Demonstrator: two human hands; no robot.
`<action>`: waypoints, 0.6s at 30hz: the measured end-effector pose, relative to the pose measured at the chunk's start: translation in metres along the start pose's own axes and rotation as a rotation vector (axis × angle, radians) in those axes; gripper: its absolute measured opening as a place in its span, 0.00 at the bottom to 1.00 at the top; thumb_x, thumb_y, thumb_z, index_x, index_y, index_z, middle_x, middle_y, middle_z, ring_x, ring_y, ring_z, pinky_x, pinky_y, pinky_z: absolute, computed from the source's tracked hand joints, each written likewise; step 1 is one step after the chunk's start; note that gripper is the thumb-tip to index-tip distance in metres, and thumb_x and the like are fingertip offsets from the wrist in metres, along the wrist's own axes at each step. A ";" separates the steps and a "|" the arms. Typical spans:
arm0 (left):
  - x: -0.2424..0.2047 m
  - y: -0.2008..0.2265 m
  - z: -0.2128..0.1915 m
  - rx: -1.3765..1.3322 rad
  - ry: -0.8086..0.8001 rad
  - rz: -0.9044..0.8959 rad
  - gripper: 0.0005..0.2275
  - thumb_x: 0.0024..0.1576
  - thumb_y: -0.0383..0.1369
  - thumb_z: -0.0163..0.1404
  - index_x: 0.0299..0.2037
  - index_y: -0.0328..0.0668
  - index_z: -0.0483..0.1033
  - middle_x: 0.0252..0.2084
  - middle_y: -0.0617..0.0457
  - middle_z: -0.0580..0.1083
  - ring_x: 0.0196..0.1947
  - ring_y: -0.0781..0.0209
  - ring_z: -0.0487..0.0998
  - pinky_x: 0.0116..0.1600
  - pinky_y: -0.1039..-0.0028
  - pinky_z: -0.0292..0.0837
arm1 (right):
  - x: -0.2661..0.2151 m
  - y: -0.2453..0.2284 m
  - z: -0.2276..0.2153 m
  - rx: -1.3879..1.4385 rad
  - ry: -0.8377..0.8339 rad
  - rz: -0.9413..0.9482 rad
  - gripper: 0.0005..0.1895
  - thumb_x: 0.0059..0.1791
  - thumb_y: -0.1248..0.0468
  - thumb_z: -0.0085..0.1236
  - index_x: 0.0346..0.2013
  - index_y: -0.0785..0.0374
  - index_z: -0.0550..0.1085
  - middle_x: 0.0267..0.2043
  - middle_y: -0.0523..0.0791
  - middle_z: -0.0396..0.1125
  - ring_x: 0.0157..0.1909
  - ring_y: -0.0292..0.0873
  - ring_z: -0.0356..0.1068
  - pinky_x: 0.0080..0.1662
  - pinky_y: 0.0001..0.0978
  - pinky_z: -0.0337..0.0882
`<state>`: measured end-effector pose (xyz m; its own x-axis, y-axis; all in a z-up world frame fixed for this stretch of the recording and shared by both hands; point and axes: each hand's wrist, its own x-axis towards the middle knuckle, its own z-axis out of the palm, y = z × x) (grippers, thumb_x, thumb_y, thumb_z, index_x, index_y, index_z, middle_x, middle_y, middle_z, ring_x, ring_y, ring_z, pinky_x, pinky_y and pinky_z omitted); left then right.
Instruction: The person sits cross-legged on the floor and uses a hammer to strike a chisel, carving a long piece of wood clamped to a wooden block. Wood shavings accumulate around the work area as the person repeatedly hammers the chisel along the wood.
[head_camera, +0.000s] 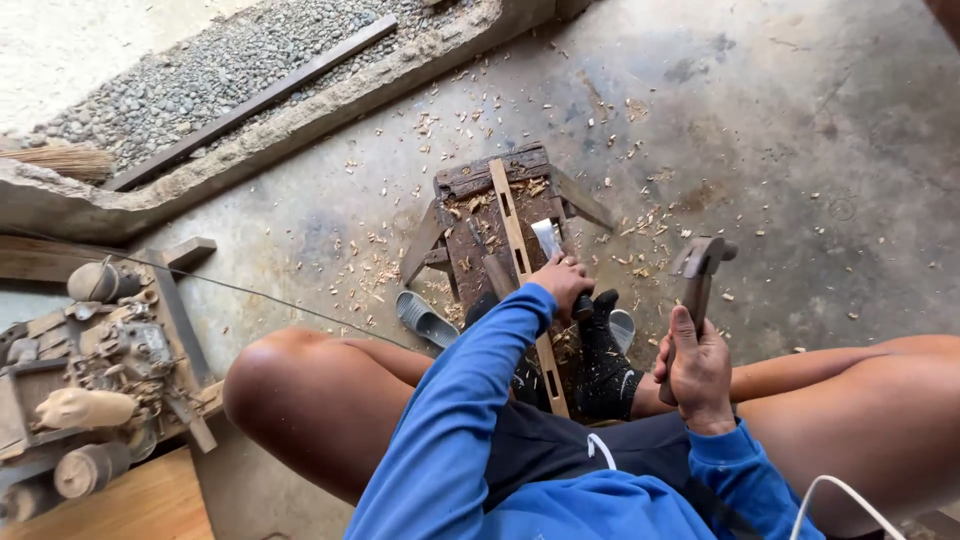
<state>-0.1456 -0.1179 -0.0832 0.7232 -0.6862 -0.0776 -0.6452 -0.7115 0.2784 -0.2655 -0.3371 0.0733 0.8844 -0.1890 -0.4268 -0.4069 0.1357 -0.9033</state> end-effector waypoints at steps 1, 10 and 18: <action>0.002 0.004 -0.029 -0.047 -0.249 -0.033 0.23 0.44 0.35 0.66 0.51 0.58 0.75 0.54 0.52 0.71 0.64 0.48 0.66 0.68 0.52 0.59 | -0.001 -0.001 0.003 -0.011 -0.023 0.027 0.22 0.55 0.44 0.50 0.33 0.60 0.65 0.21 0.41 0.59 0.17 0.35 0.60 0.20 0.30 0.62; -0.050 -0.049 -0.010 -0.615 0.297 -0.928 0.22 0.56 0.42 0.58 0.56 0.41 0.71 0.57 0.41 0.74 0.56 0.47 0.76 0.62 0.61 0.71 | -0.006 -0.010 0.027 0.011 -0.140 0.104 0.21 0.55 0.44 0.50 0.34 0.60 0.66 0.21 0.41 0.60 0.16 0.34 0.60 0.20 0.28 0.62; -0.055 -0.076 0.067 -0.717 0.267 -1.514 0.35 0.63 0.57 0.51 0.67 0.36 0.57 0.63 0.31 0.66 0.61 0.36 0.68 0.63 0.54 0.64 | 0.001 0.007 0.037 -0.080 -0.155 0.116 0.23 0.55 0.44 0.50 0.33 0.62 0.66 0.20 0.41 0.61 0.16 0.34 0.60 0.19 0.28 0.63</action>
<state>-0.1526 -0.0359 -0.1648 0.6083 0.5907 -0.5301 0.7913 -0.3999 0.4624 -0.2592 -0.2999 0.0680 0.8528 -0.0237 -0.5216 -0.5192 0.0685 -0.8519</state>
